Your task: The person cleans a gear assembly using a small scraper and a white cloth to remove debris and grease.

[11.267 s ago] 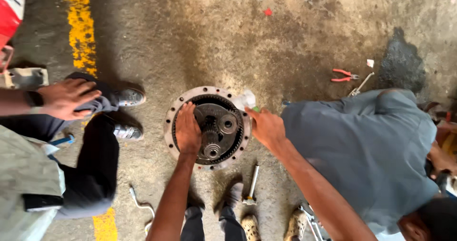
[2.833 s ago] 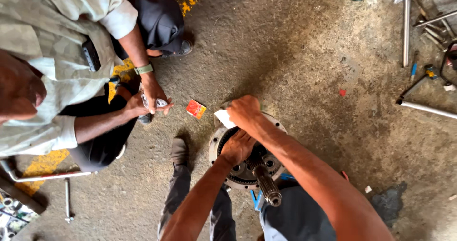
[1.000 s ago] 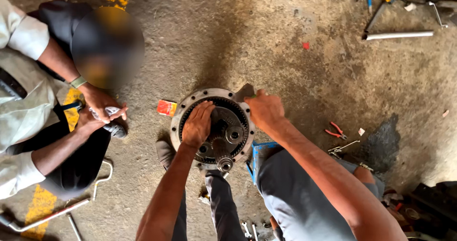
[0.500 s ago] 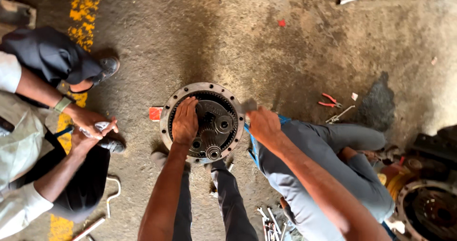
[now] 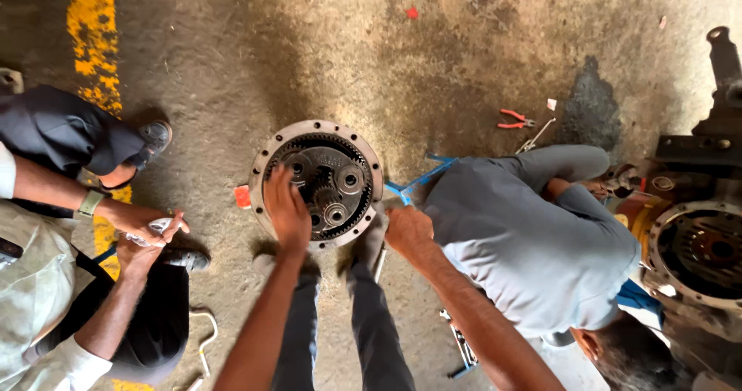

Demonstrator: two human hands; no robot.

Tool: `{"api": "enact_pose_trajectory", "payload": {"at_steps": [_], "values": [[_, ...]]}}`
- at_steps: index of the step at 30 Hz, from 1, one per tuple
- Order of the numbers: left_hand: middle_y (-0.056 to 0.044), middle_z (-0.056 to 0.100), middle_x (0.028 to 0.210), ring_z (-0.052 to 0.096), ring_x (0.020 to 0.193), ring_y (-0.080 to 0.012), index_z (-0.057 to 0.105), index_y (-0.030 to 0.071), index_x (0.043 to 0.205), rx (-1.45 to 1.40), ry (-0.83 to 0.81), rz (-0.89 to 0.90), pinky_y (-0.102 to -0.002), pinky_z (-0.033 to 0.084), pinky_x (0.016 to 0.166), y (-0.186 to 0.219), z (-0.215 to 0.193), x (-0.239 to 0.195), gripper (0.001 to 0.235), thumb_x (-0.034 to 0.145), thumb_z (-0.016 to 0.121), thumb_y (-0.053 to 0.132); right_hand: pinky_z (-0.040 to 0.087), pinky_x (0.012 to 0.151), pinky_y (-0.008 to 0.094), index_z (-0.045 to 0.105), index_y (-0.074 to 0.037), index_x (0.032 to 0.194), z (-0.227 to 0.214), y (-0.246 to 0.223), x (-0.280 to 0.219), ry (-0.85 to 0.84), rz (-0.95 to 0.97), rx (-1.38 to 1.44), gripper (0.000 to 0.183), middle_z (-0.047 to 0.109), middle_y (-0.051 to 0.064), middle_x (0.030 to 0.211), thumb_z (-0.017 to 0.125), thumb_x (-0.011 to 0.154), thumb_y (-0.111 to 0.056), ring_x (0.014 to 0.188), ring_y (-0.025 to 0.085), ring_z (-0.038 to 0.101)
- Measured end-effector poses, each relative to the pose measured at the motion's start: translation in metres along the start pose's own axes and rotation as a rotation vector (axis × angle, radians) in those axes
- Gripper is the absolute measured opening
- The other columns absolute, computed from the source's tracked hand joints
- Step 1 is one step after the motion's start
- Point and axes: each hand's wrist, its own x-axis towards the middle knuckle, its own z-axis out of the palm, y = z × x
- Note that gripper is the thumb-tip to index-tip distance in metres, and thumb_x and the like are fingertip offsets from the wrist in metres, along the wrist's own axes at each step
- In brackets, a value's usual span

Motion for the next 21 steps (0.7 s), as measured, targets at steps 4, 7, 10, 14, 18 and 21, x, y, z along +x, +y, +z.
{"api": "enact_pose_trajectory", "payload": {"at_steps": [4,7,10,14,18,21], "values": [[-0.011,0.068,0.117,0.066,0.109,-0.0269,0.062,0.006,0.125,-0.28,0.009,-0.139,-0.042,0.054,0.094,0.019,0.001,-0.093,0.024,0.109,0.046,0.009,0.059,0.084,0.049,0.073,-0.022,0.121,-0.007,0.007,0.001,-0.039,0.059,0.052,0.034,0.074,0.02,0.108,0.061,0.089,-0.018,0.098,0.039,0.073],[-0.005,0.075,0.107,0.074,0.08,-0.0132,0.062,0.015,0.1,-0.152,-0.163,0.056,-0.018,0.056,0.056,0.045,0.025,-0.143,0.018,0.111,0.047,0.017,0.057,0.088,0.051,0.074,-0.023,0.121,-0.012,0.017,0.005,-0.001,0.029,0.136,0.036,0.074,0.021,0.107,0.058,0.089,-0.018,0.099,0.041,0.072],[-0.002,0.074,0.085,0.07,0.07,-0.0077,0.067,0.012,0.113,-0.716,-0.527,-0.791,-0.021,0.054,0.056,0.07,0.054,-0.159,0.029,0.104,0.053,0.036,0.054,0.088,0.055,0.073,-0.021,0.121,-0.003,0.035,-0.008,-0.041,0.015,0.28,0.034,0.073,0.022,0.105,0.058,0.091,-0.022,0.1,0.044,0.069],[-0.002,0.07,0.076,0.063,0.063,-0.0102,0.07,0.009,0.1,-0.745,-0.483,-0.935,-0.025,0.047,0.051,0.097,0.089,-0.154,0.037,0.102,0.058,0.044,0.057,0.083,0.052,0.069,-0.019,0.125,0.023,0.058,-0.043,-0.098,0.009,0.462,0.036,0.074,0.023,0.099,0.058,0.092,-0.027,0.094,0.043,0.072],[-0.006,0.068,0.064,0.068,0.058,-0.013,0.067,0.003,0.079,-0.569,-0.441,-0.862,-0.028,0.052,0.053,0.105,0.102,-0.162,0.034,0.095,0.065,0.034,0.055,0.081,0.052,0.064,-0.012,0.131,0.047,0.074,-0.082,-0.018,-0.095,0.529,0.04,0.073,0.025,0.104,0.06,0.095,-0.026,0.098,0.042,0.071],[-0.005,0.065,0.062,0.062,0.056,-0.0134,0.069,0.004,0.073,-0.25,-0.435,-0.723,-0.029,0.047,0.055,0.096,0.109,-0.17,0.028,0.09,0.067,0.027,0.055,0.074,0.051,0.061,-0.009,0.135,0.056,0.091,-0.1,-0.1,-0.116,0.789,0.044,0.07,0.024,0.108,0.061,0.096,-0.029,0.095,0.041,0.069]]}}
